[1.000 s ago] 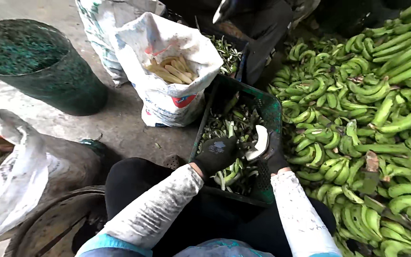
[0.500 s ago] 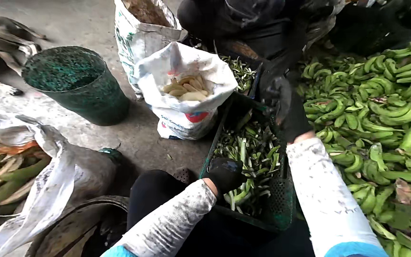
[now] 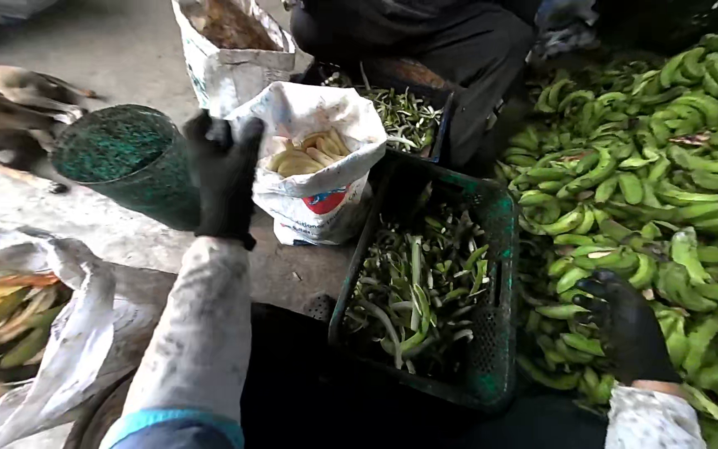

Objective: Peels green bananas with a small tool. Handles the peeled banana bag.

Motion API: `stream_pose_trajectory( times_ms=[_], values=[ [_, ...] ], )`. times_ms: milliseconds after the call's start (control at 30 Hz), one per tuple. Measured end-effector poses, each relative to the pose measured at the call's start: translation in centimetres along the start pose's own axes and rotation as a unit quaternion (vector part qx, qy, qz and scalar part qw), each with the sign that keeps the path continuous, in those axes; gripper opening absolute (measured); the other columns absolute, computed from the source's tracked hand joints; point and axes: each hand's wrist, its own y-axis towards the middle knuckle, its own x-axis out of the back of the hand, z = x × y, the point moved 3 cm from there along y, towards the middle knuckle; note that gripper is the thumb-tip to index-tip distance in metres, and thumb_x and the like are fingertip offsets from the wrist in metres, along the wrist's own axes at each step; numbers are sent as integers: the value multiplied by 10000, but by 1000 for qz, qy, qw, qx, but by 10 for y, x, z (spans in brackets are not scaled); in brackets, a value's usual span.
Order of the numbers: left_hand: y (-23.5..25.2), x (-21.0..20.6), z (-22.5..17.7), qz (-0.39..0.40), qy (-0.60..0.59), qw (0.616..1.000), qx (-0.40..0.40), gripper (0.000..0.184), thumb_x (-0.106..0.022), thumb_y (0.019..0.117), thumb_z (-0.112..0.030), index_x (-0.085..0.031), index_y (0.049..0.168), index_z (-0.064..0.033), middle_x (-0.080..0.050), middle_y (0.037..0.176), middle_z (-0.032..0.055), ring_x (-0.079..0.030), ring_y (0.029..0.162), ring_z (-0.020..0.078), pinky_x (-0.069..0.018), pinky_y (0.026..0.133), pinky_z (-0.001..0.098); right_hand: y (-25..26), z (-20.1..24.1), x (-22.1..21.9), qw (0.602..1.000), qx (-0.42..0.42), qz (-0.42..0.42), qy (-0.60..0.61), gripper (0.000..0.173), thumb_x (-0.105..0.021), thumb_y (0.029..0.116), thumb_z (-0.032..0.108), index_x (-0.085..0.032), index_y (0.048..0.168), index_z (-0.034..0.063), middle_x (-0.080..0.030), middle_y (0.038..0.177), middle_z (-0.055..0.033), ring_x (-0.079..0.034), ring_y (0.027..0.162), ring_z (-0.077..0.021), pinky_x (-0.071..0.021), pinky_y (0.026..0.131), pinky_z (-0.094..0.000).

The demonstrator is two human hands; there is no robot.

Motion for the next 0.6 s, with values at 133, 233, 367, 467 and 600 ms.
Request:
stream_pose_trajectory(
  times_ms=[133,233,367,467,600],
  values=[
    [43,24,64,-115,31,987,107,986,-715,813,-682,-380,1502,-61,-578,1342,159,-614,1132,216,-534,939,441,7,12,-12,999,-20,25,-44,456,-368,1078,393,-479,1466,182,-657,1176,-60,-607,765,-161,-483,602,-343],
    [40,5,78,-92,16,981,168,960,-717,829,-657,-361,1511,-82,-563,1328,140,-596,1088,204,-523,897,433,6,21,-24,995,6,53,-78,453,-357,1095,354,-472,1483,152,-656,1168,-79,-605,773,-143,-495,632,-326],
    [51,-19,98,-63,4,976,210,716,-748,879,-254,-399,1475,-63,-579,1308,179,-618,1092,273,-545,888,511,9,26,-36,992,22,68,-101,454,-363,1100,329,-461,1500,138,-660,1183,-80,-597,783,-126,-489,646,-313],
    [40,-29,65,12,-37,982,187,362,-629,933,-246,-547,1253,-97,-586,965,46,-576,762,134,-529,658,378,11,22,-37,991,23,77,-104,459,-361,1097,333,-465,1499,137,-663,1174,-78,-597,784,-127,-487,642,-315],
    [19,-30,27,43,-126,982,131,298,-655,919,-191,-532,1186,-143,-590,857,-33,-584,661,56,-530,578,270,13,22,-38,992,16,85,-96,440,-354,1103,311,-461,1489,128,-671,1117,-61,-587,729,-94,-478,605,-275]
  ],
)
